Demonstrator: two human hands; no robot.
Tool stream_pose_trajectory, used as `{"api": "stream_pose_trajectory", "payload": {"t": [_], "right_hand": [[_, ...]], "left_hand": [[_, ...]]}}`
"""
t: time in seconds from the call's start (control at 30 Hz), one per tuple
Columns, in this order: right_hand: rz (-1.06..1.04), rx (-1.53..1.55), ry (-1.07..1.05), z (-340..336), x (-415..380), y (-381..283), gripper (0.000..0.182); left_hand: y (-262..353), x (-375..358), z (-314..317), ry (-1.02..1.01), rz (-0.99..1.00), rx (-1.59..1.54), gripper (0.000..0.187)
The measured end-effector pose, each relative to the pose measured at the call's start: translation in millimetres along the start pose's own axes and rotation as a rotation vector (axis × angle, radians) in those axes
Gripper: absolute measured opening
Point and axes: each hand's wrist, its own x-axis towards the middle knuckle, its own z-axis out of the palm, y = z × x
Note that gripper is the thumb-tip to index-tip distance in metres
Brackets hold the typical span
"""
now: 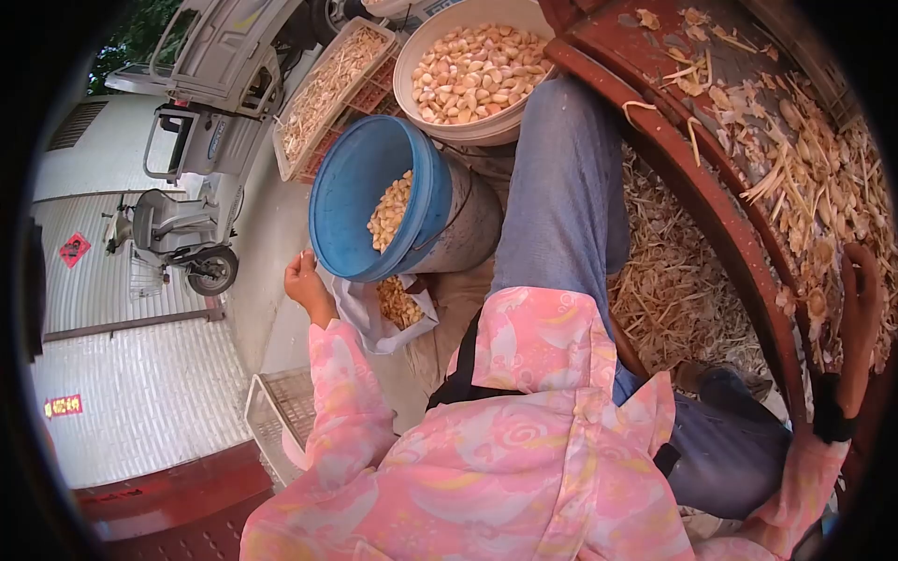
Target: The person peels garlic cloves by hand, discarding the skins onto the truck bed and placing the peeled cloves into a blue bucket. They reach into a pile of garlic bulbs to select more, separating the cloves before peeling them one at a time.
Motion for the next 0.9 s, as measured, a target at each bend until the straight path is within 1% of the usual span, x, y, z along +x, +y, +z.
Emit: {"api": "stream_pose_trajectory", "payload": {"t": [0.03, 0.07, 0.13, 0.17, 0.2, 0.23, 0.27, 0.3, 0.33, 0.37, 0.4, 0.47, 0.53, 0.57, 0.6, 0.63, 0.67, 0.7, 0.73, 0.77, 0.8, 0.83, 0.87, 0.9], "right_hand": [[0.004, 0.037, -0.02, -8, 7, -22, 0.016], [-0.045, -0.004, 0.015, -4, 7, -15, 0.013], [0.26, 0.171, 0.006, 24, -16, 33, 0.018], [0.278, 0.187, -0.03, 14, -10, 11, 0.018], [0.274, 0.158, 0.005, 3, -6, -11, 0.018], [0.226, 0.118, 0.081, -1, -5, -19, 0.017], [0.245, 0.092, 0.104, -10, -4, -27, 0.014], [0.263, -0.06, 0.055, -14, -8, -20, 0.012], [0.358, -0.112, -0.023, -19, -10, -16, 0.011], [0.445, -0.126, -0.11, -20, -13, -15, 0.011], [0.422, -0.108, -0.088, -24, -14, -15, 0.012], [0.351, -0.052, -0.059, -25, -14, -19, 0.012], [0.289, -0.072, -0.057, -19, -11, -27, 0.013], [0.258, -0.082, -0.055, -16, -9, -31, 0.014], [0.26, -0.058, -0.086, -12, -7, -32, 0.016], [0.235, -0.042, -0.098, -10, -6, -30, 0.016], [0.207, -0.027, -0.111, -8, -6, -26, 0.018], [0.177, -0.013, -0.127, -8, -5, -22, 0.02], [0.193, 0.014, -0.153, -10, -4, -23, 0.021], [0.188, 0.004, -0.149, -12, -4, -24, 0.022], [0.182, -0.003, -0.146, -13, -4, -25, 0.023], [0.176, -0.008, -0.141, -13, -4, -26, 0.024], [0.171, -0.013, -0.132, -12, -2, -27, 0.022], [0.164, -0.015, -0.125, -10, 0, -28, 0.021]], "left_hand": [[-20, -1, -17, 0.037, -0.073, 0.075, 0.012], [-43, -1, -34, 0.068, -0.146, 0.147, 0.013], [-82, -4, -58, -0.178, -0.351, 0.421, 0.017], [-77, -12, -56, -0.199, -0.415, 0.464, 0.019], [-104, -2, -62, -0.174, -0.281, 0.476, 0.02], [-110, 12, -56, -0.183, -0.214, 0.35, 0.022], [-67, 5, -34, -0.115, -0.236, 0.24, 0.028], [-50, 15, -16, 0.064, 0.035, 0.562, 0.036], [-17, 17, 4, 0.106, 0.175, 0.616, 0.038], [15, 19, 26, 0.039, 0.257, 0.454, 0.036], [46, 17, 48, -0.011, 0.338, 0.309, 0.033], [99, -3, 100, -0.275, 0.308, -0.091, 0.027], [157, -60, 152, -0.589, 0.257, -0.409, 0.022], [185, -101, 172, -0.761, 0.186, -0.521, 0.019], [204, -138, 189, -0.919, 0.189, -0.565, 0.016], [224, -177, 200, -1.088, 0.25, -0.577, 0.014], [243, -214, 208, -1.265, 0.216, -0.619, 0.013], [255, -246, 214, -1.402, 0.208, -0.659, 0.013], [262, -275, 219, -1.502, 0.224, -0.687, 0.013], [266, -297, 224, -1.58, 0.289, -0.667, 0.013], [266, -316, 230, -1.688, 0.293, -0.659, 0.015], [269, -334, 235, -1.742, 0.334, -0.554, 0.016], [277, -349, 240, -1.73, 0.545, -0.497, 0.021], [283, -367, 249, -1.588, 0.841, -0.534, 0.022]]}}
